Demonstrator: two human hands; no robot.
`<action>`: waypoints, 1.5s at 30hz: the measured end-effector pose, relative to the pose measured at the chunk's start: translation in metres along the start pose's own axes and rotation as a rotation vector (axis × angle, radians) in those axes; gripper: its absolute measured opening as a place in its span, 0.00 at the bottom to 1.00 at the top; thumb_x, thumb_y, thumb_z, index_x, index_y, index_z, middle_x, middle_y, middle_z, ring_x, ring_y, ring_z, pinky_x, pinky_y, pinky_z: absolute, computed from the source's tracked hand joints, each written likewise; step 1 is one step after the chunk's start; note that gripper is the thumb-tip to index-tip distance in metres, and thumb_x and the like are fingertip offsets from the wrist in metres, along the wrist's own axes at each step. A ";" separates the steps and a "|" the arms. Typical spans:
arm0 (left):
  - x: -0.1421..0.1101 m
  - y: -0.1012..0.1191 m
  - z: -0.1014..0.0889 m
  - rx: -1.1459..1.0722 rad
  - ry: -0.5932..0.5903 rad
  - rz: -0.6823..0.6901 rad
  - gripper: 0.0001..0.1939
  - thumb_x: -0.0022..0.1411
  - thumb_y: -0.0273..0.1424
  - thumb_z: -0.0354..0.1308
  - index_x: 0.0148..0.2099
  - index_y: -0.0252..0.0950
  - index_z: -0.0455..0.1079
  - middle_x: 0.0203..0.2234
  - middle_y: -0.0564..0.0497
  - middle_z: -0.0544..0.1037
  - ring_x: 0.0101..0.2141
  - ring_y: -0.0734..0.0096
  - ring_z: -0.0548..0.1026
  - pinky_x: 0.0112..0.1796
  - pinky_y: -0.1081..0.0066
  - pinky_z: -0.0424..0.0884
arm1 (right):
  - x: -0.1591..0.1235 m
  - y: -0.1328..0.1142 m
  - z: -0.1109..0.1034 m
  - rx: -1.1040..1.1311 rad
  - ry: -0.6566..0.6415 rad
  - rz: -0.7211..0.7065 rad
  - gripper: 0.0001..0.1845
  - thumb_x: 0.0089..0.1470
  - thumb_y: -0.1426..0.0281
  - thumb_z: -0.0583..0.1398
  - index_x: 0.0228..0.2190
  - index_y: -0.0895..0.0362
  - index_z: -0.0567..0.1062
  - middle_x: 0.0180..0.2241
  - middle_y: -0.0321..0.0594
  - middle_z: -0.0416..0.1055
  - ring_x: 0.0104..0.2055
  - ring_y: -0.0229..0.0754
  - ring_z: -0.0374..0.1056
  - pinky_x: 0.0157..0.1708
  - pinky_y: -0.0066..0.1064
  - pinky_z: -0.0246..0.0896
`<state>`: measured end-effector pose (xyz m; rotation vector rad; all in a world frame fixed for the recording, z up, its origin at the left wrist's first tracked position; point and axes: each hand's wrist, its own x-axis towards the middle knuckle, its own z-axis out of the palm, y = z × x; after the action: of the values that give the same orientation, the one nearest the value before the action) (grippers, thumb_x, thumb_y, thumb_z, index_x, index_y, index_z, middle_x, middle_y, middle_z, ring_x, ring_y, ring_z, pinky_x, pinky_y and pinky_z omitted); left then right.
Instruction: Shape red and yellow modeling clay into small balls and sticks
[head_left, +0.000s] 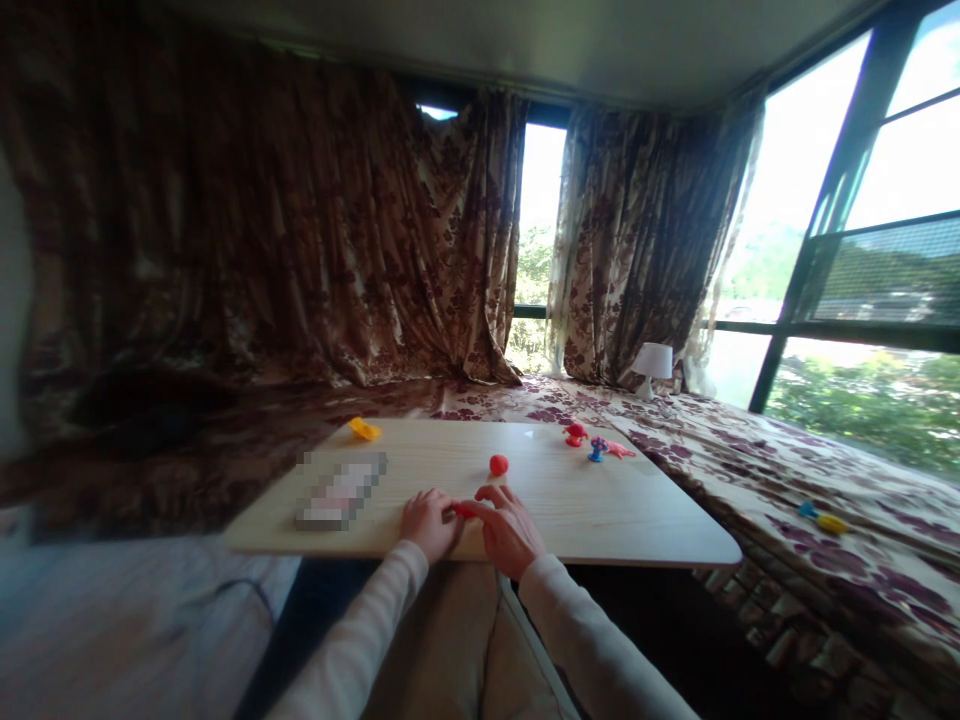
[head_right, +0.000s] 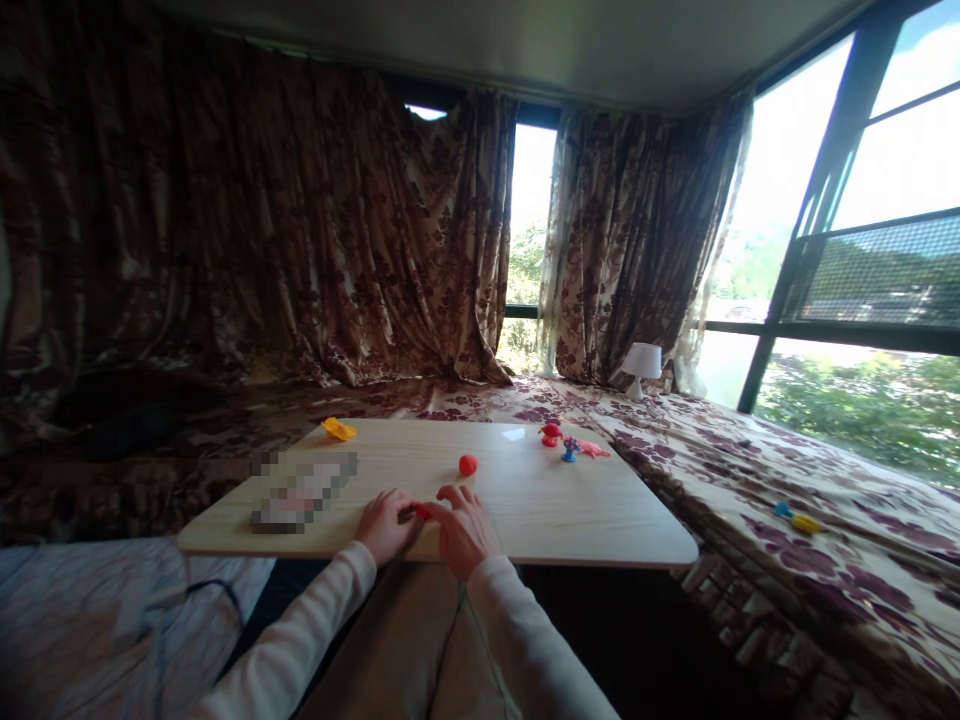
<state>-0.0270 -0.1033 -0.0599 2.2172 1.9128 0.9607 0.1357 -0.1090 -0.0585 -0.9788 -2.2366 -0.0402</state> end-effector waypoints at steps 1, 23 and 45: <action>0.000 0.000 0.000 -0.001 0.001 -0.002 0.07 0.52 0.32 0.58 0.34 0.38 0.75 0.34 0.51 0.77 0.39 0.66 0.71 0.42 0.68 0.62 | 0.000 0.000 0.000 -0.004 -0.002 -0.007 0.28 0.47 0.83 0.52 0.45 0.46 0.73 0.43 0.40 0.64 0.45 0.43 0.58 0.45 0.35 0.57; 0.001 -0.001 0.002 -0.007 0.026 0.012 0.08 0.51 0.33 0.57 0.33 0.38 0.75 0.33 0.50 0.77 0.39 0.65 0.71 0.42 0.67 0.63 | 0.001 0.002 0.001 0.015 -0.046 -0.033 0.29 0.46 0.84 0.52 0.45 0.44 0.73 0.45 0.40 0.63 0.46 0.43 0.58 0.47 0.35 0.57; 0.003 0.001 -0.004 -0.087 -0.014 -0.027 0.06 0.51 0.32 0.58 0.32 0.39 0.75 0.33 0.51 0.77 0.40 0.65 0.72 0.44 0.67 0.64 | 0.006 0.017 0.014 0.305 0.235 0.151 0.20 0.47 0.80 0.53 0.41 0.54 0.75 0.39 0.41 0.70 0.43 0.43 0.64 0.45 0.36 0.61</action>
<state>-0.0276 -0.1026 -0.0553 2.1392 1.8536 1.0014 0.1357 -0.0890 -0.0701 -0.9198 -1.8828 0.2349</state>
